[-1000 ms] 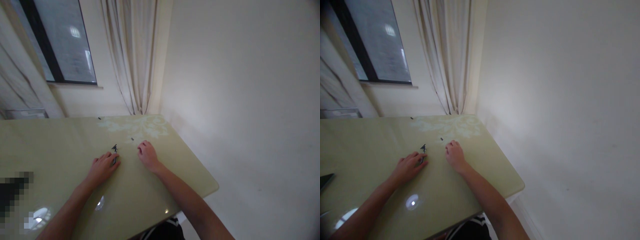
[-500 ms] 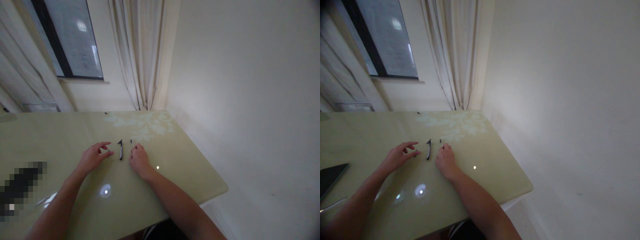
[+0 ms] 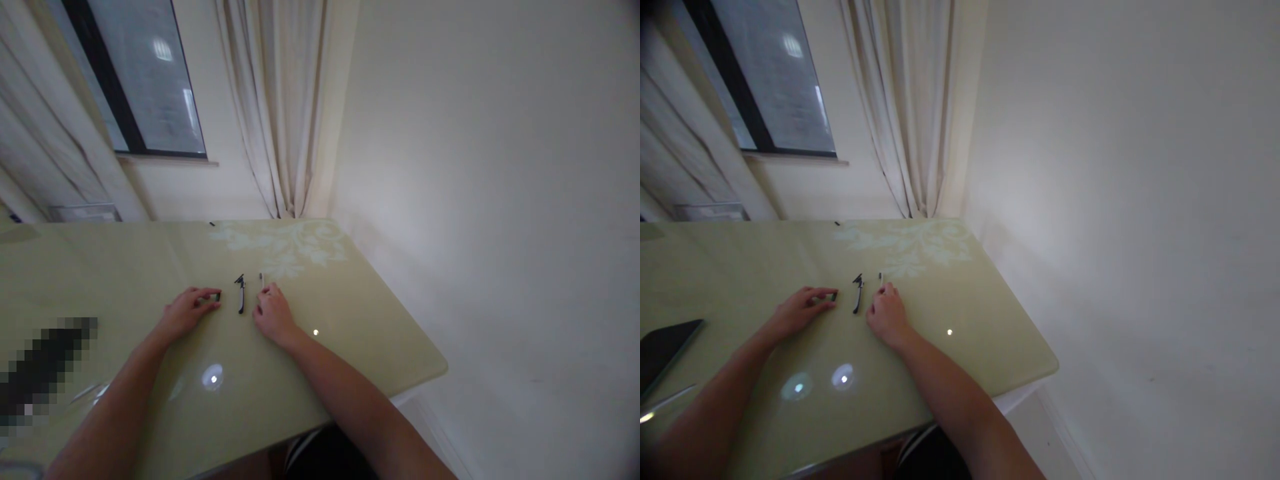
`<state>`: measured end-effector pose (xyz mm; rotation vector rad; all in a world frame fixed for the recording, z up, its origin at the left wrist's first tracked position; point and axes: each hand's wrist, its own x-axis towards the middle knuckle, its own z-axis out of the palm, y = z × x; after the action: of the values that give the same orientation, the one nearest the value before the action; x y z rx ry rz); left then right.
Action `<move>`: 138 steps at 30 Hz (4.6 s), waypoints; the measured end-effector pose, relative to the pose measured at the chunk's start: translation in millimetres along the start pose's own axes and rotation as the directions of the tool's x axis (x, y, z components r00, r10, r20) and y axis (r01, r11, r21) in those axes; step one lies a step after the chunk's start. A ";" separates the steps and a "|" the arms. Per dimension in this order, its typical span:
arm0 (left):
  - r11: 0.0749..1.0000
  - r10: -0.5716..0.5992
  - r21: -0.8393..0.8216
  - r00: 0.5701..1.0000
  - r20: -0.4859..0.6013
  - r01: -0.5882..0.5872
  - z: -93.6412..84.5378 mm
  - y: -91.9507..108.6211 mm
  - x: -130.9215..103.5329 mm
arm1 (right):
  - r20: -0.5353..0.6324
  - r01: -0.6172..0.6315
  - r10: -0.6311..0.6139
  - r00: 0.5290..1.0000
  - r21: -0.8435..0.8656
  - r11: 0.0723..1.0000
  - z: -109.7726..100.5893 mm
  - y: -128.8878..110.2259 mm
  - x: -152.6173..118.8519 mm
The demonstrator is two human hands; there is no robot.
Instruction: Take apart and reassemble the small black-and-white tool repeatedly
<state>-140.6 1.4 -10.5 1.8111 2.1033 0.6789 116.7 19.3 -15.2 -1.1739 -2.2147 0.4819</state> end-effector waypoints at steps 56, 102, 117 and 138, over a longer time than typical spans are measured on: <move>0.852 0.290 -0.421 0.950 -0.115 -0.312 41.4 129.6 -53.8 | 0.196 -0.151 -0.061 0.979 0.888 0.435 -70.8 39.5 -13.6; 0.830 0.206 -0.529 0.979 -0.008 -0.179 33.8 140.9 -13.7 | 0.070 -0.096 0.255 0.965 0.992 0.088 -84.9 66.2 7.9; 0.986 0.166 0.003 0.968 0.188 -0.169 127.0 212.0 55.1 | -0.120 0.080 0.659 0.743 0.993 0.091 -106.5 95.9 8.5; 0.969 0.155 -0.199 0.988 0.013 -0.149 -20.9 -8.3 4.7 | 0.012 -0.133 0.376 0.926 0.945 0.298 -88.4 58.5 -9.4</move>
<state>-158.9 1.7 3.4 1.8706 1.8201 0.8619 214.2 47.4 16.9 -0.8014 -1.0896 1.4659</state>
